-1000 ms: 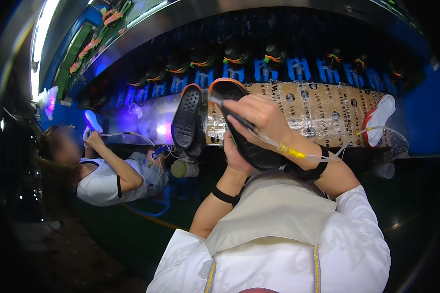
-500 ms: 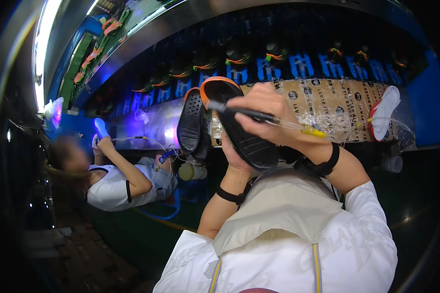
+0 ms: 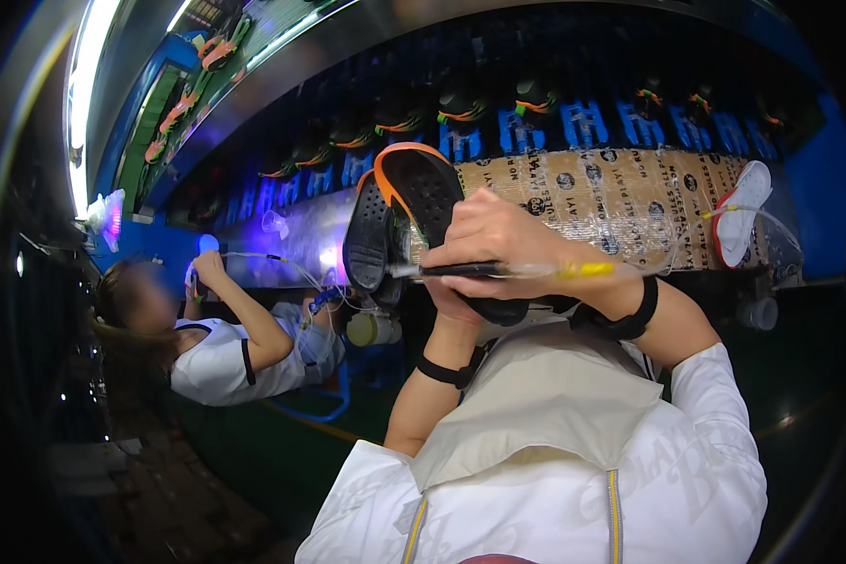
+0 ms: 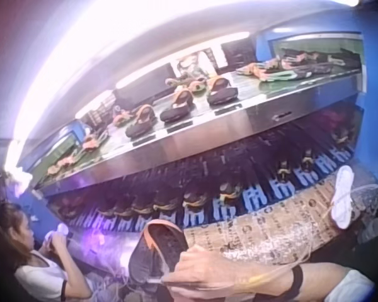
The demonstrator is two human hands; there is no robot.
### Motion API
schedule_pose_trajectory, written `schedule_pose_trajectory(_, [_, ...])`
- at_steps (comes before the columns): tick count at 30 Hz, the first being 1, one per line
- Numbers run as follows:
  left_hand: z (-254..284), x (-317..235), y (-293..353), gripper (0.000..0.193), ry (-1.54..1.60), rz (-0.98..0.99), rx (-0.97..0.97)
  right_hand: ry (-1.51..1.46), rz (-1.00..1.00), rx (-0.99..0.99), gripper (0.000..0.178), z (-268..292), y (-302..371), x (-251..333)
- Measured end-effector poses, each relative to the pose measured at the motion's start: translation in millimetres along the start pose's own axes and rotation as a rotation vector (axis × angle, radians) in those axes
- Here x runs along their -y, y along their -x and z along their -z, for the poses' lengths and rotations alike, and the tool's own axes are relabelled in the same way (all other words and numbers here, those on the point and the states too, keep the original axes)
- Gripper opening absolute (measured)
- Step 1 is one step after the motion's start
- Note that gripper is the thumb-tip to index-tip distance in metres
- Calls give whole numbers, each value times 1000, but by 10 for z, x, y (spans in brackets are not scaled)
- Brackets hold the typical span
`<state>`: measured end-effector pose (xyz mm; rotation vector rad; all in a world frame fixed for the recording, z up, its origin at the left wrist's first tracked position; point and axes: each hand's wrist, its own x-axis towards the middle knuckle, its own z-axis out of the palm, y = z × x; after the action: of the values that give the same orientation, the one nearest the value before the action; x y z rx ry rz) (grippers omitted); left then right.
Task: Applying adhesive or finish to the bottom of shoe soles using a brush on a manufacturing line.
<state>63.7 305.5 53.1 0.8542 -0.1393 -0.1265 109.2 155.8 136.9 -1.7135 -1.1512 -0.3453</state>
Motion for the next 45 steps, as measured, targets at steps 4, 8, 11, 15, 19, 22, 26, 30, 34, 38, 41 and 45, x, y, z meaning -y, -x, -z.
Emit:
schedule_pose_trajectory(4, [151, 0, 7, 77, 662, 179, 59, 266, -175, -242, 29, 112, 57, 58])
schedule_pose_trajectory(8, [311, 118, 55, 87, 433, 157, -102, 183, 58, 82, 29, -10, 48, 53])
schedule_pose_trajectory(11, [172, -35, 21, 90, -106, 23, 44, 74, -34, -83, 31, 76, 50, 121])
schedule_pose_trajectory(15, [243, -38, -12, 84, 416, 186, -299, 301, -21, 103, 31, 132, 42, 153])
schedule_pose_trajectory(19, [151, -135, -110, 83, 540, 118, -57, -93, -56, 128, 32, 230, 30, 219])
schedule_pose_trajectory(22, [186, -224, -198, 81, 585, 176, 79, 136, -33, 53, 30, 233, 53, 206])
schedule_pose_trajectory(26, [88, -311, -295, 80, 629, 40, 144, -41, -28, 180, 27, 323, 27, 265])
schedule_pose_trajectory(30, [48, -435, -327, 85, 622, 74, 150, -36, -118, 203, 27, 419, 30, 315])
schedule_pose_trajectory(34, [45, -589, -446, 95, 620, 98, 223, -83, -43, 335, 29, 453, 37, 346])
schedule_pose_trajectory(38, [31, -740, -527, 81, 479, 88, 341, -25, -156, 201, 27, 553, -8, 411])
schedule_pose_trajectory(41, [53, -821, -618, 88, 396, 98, 330, -34, -97, 321, 29, 592, -4, 396])
schedule_pose_trajectory(45, [30, -934, -703, 96, 336, 206, 404, -241, -281, 268, 25, 672, 22, 455])
